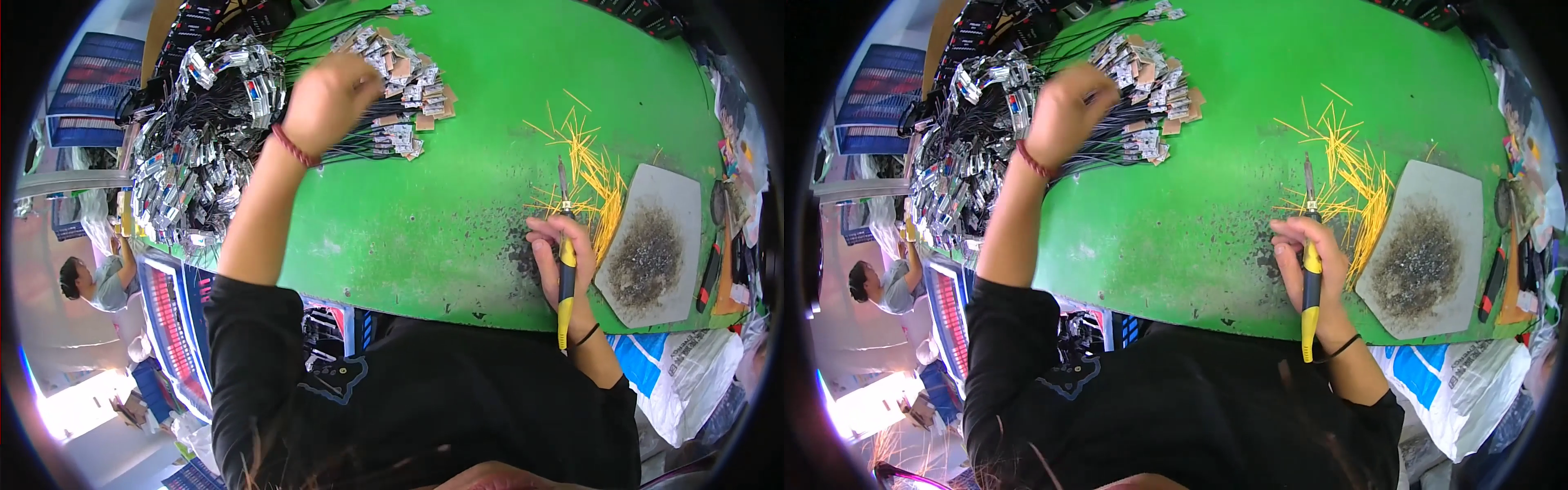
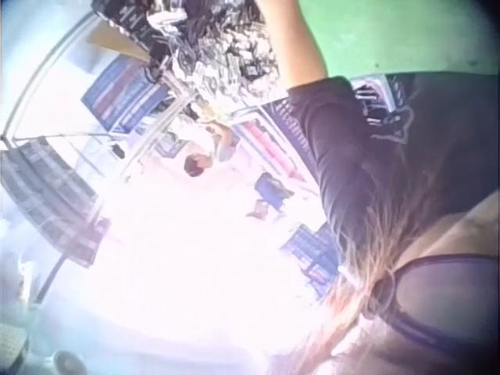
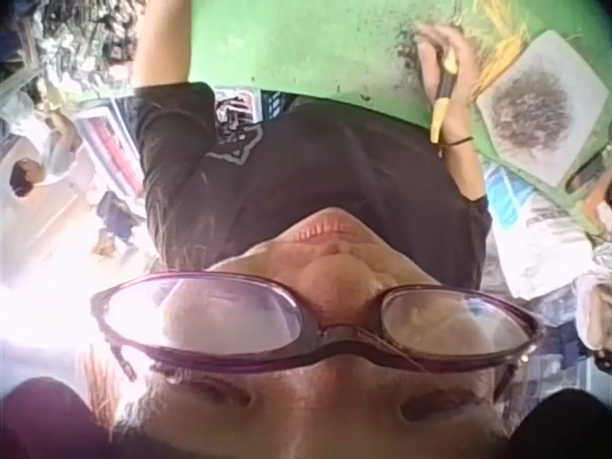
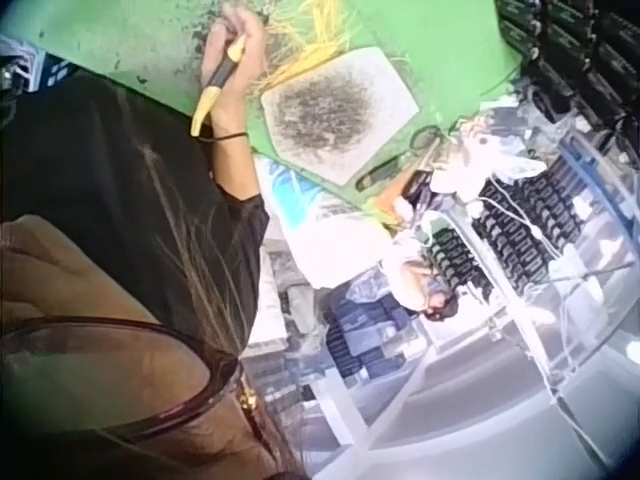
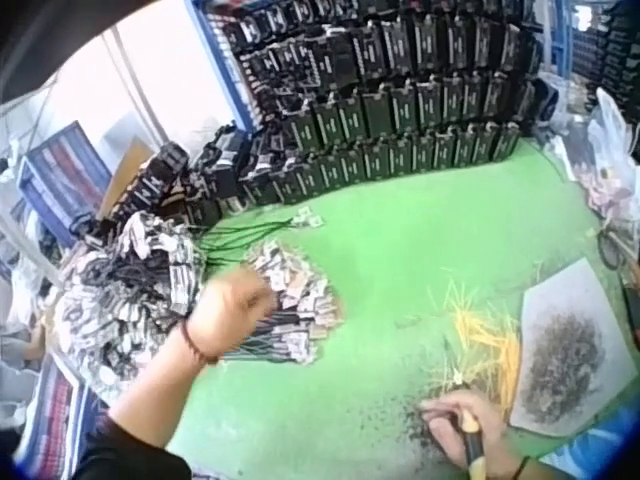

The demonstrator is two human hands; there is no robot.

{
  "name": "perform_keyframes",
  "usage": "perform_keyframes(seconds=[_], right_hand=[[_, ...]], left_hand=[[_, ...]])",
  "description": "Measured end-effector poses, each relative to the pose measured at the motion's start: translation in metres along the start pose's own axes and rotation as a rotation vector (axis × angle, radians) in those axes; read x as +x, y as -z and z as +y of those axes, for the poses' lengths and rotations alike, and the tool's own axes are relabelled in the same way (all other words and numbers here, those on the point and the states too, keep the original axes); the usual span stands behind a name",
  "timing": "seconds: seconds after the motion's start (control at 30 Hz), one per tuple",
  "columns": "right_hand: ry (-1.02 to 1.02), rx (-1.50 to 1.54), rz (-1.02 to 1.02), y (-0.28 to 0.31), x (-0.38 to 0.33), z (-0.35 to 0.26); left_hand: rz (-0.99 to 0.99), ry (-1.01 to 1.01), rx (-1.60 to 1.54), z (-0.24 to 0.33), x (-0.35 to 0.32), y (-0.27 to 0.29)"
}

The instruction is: The person solders wires to a circuit board using a soldering iron, then places the board into a plastic toy car shell and solders more wires to it.

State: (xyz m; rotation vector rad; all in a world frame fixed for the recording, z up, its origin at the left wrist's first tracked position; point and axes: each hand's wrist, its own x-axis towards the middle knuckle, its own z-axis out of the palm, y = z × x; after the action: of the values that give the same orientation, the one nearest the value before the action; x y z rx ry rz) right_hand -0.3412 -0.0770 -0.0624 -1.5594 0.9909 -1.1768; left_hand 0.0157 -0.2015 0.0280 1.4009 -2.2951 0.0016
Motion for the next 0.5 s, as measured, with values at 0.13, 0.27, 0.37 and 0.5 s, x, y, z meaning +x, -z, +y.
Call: perform_keyframes(seconds=[0.13,0.27,0.37,0.5], right_hand=[[-0.006,-0.028,-0.081,-0.004,0.004,0.000],[0.024,0.009,-0.039,-0.008,0.004,0.007],[0.020,-0.039,-0.093,-0.004,0.002,0.006],[0.050,-0.054,-0.116,-0.001,0.000,0.003]], left_hand=[[-0.224,0.253,-0.079,0.021,-0.042,-0.043],[-0.209,0.302,-0.056,0.027,-0.042,-0.049],[-0.139,0.207,-0.041,0.025,-0.046,-0.048],[0.114,-0.091,-0.012,0.032,-0.053,-0.044]])
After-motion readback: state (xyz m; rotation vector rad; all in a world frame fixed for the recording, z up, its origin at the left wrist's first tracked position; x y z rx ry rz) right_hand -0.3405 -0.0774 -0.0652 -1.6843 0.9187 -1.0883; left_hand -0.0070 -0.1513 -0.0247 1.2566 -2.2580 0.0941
